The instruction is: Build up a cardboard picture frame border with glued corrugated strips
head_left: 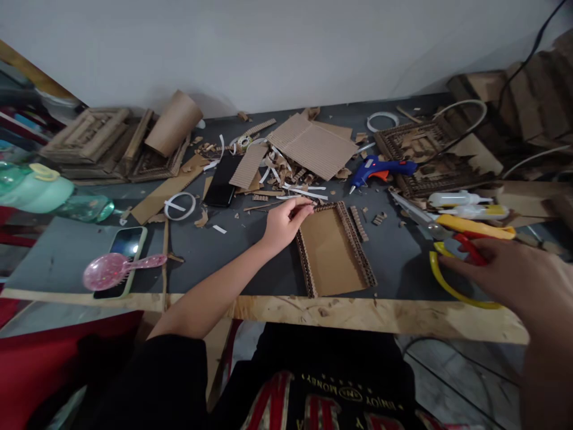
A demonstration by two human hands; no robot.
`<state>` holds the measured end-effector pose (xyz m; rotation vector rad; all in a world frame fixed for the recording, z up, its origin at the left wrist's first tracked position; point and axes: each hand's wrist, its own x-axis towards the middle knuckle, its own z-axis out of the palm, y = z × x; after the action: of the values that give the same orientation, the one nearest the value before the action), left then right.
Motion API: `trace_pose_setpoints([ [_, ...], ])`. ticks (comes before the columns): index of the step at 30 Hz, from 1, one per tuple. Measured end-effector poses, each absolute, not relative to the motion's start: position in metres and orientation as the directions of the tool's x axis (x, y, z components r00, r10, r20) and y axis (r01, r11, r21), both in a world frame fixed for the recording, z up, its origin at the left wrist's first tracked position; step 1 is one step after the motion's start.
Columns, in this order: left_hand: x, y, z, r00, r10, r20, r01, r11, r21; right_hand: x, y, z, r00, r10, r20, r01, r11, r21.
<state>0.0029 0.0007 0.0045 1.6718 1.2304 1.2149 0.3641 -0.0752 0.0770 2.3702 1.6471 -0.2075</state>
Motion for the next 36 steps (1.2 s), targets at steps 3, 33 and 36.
trace_pose_setpoints([
  [3,0.003,0.008,0.006,0.187,0.911,0.368,0.408,-0.413,0.815,0.366,-0.079,0.078,0.417,0.889,-0.189,0.908,-0.395,0.141],
  [33,-0.024,0.031,0.023,0.448,0.718,0.532,0.491,-0.695,0.525,0.247,-0.002,0.017,-0.165,0.831,0.531,0.726,0.467,-0.505],
  [36,-0.029,0.034,0.016,0.445,0.764,0.467,0.49,-0.645,0.587,0.245,-0.002,0.015,-0.199,0.846,0.495,0.737,0.462,-0.493],
])
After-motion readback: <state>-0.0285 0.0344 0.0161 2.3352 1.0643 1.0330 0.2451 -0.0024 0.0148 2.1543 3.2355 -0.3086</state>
